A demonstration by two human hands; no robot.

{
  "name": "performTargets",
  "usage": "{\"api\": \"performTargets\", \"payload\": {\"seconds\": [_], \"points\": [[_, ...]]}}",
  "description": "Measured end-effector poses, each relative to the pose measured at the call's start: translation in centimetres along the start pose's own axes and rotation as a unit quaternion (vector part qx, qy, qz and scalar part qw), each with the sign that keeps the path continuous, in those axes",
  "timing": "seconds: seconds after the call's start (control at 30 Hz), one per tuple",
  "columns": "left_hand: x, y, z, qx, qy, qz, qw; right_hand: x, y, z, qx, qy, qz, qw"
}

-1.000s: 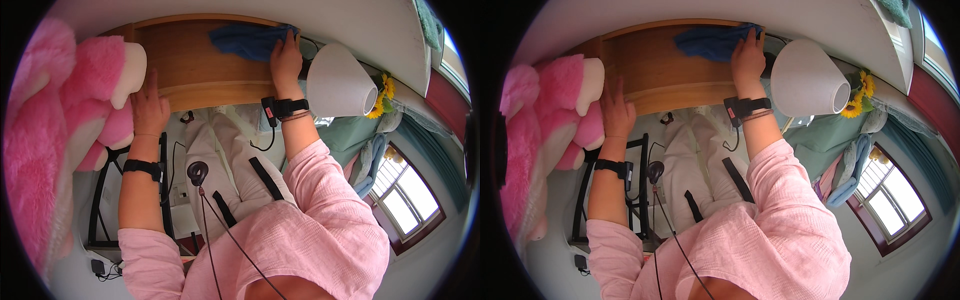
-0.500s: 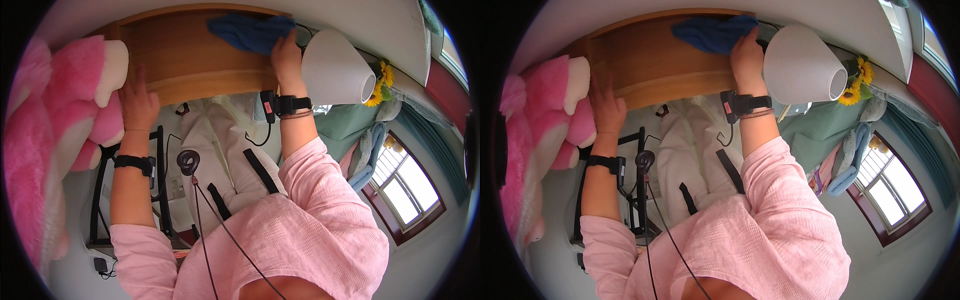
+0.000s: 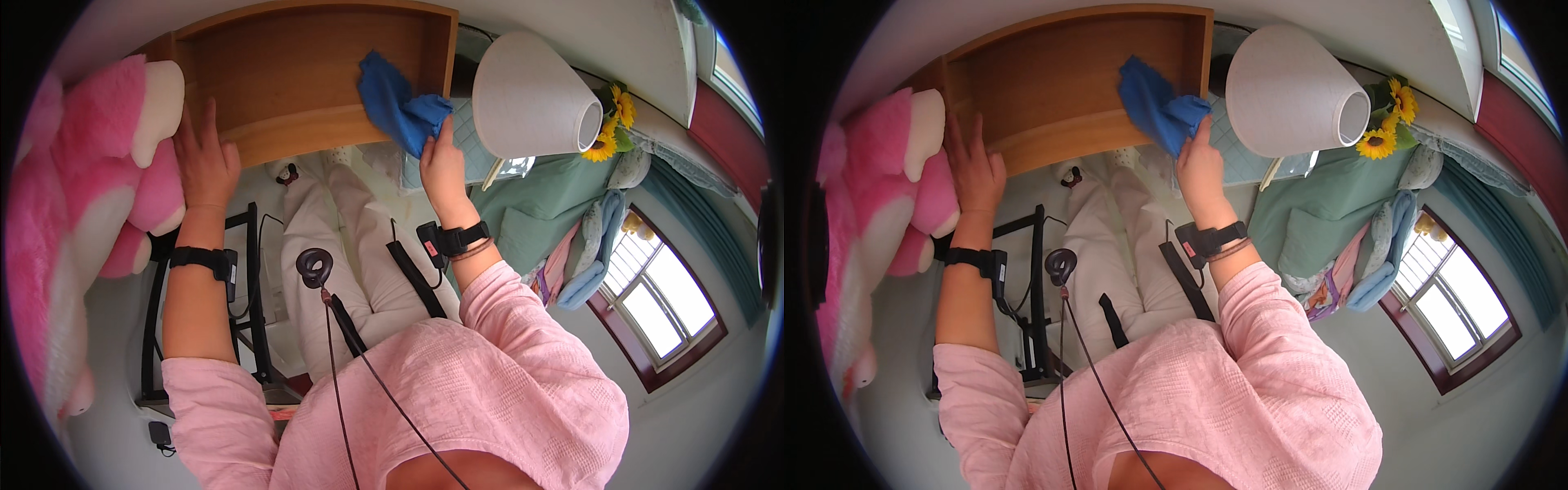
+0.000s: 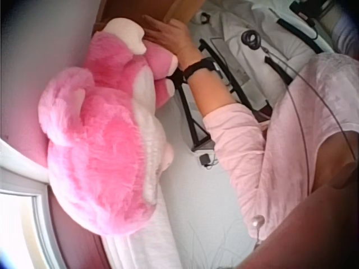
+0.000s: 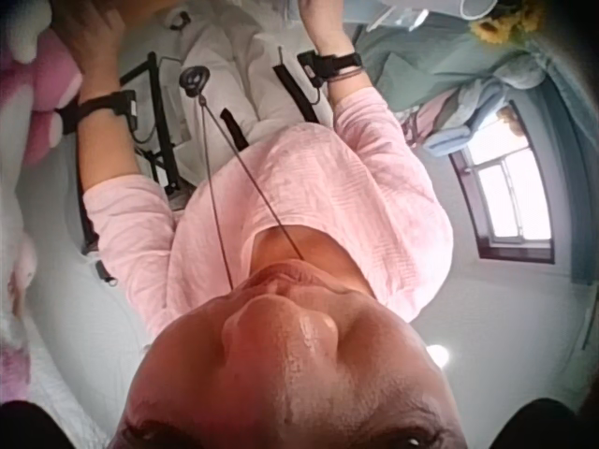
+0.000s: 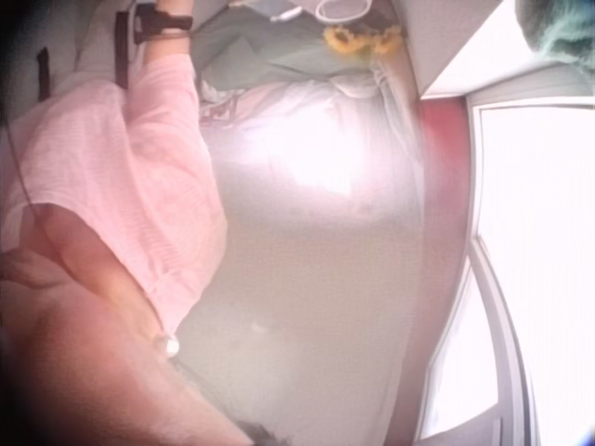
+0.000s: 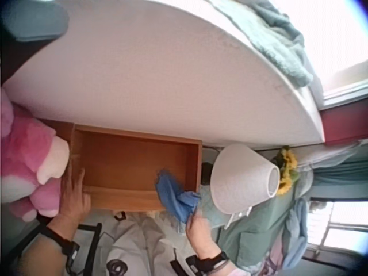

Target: The person wipes various surfaces including a wall-mounted shelf, a side table, a glass ashtray, a vase, and a dresser using cloths, while also handling a stuffed animal and decorative items.

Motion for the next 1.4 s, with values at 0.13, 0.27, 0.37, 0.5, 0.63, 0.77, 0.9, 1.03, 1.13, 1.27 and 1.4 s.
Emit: {"api": "performTargets", "payload": {"seconds": [0.13,0.27,0.37,0.5,0.63,0.77,0.9,1.03,1.13,1.27,1.4], "points": [[0.2,-0.3,-0.2,0.011,-0.013,0.021,1.0,3.5,1.7,0.2,0.05,-0.053,0.038,0.997],[0.4,-0.8,-0.5,0.003,-0.021,0.036,0.999,4.0,1.2,2.0,-0.229,-0.019,-0.069,0.971],[0.9,-0.9,-0.5,0.009,-0.027,0.044,0.999,0.7,-2.8,2.7,-0.268,0.094,0.035,0.958],[0.5,-0.7,-0.7,0.003,-0.036,0.043,0.998,-4.9,-7.0,-2.7,0.027,0.112,0.225,0.967],[0.5,-0.7,-0.9,0.023,-0.02,0.035,0.999,-7.0,-8.6,-4.8,0.182,0.149,0.268,0.934],[1.1,-0.8,-0.9,0.032,-0.007,0.038,0.999,-7.5,-6.4,-5.2,0.23,0.001,0.274,0.934],[1.1,-1.0,-1.0,0.031,0.013,0.024,0.999,-10.9,-8.5,-0.5,0.366,0.034,0.404,0.838],[0.6,-0.6,-0.5,0.005,0.038,-0.01,0.999,-13.1,-8.4,0.5,0.514,0.028,0.411,0.753],[1.0,-1.2,-0.9,0.013,0.04,0.01,0.999,-8.7,-6.4,-1.1,0.476,0.023,0.435,0.764],[1.3,-1.1,-1.2,0.048,0.012,0.039,0.998,-0.3,-3.0,-5.1,0.431,-0.126,0.425,0.786],[0.8,-0.9,-1.4,0.083,0.005,0.051,0.995,-2.0,-2.7,-4.6,0.432,-0.157,0.43,0.777]]}}
Point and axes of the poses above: each hand's wrist, its own x-axis away from the middle knuckle, its own z-axis out of the back of the hand, y = z × x, the point moved 6 cm from there along -x, towards the middle knuckle, and after that the axes turned 1 degree about y, right-handed, at the moved point
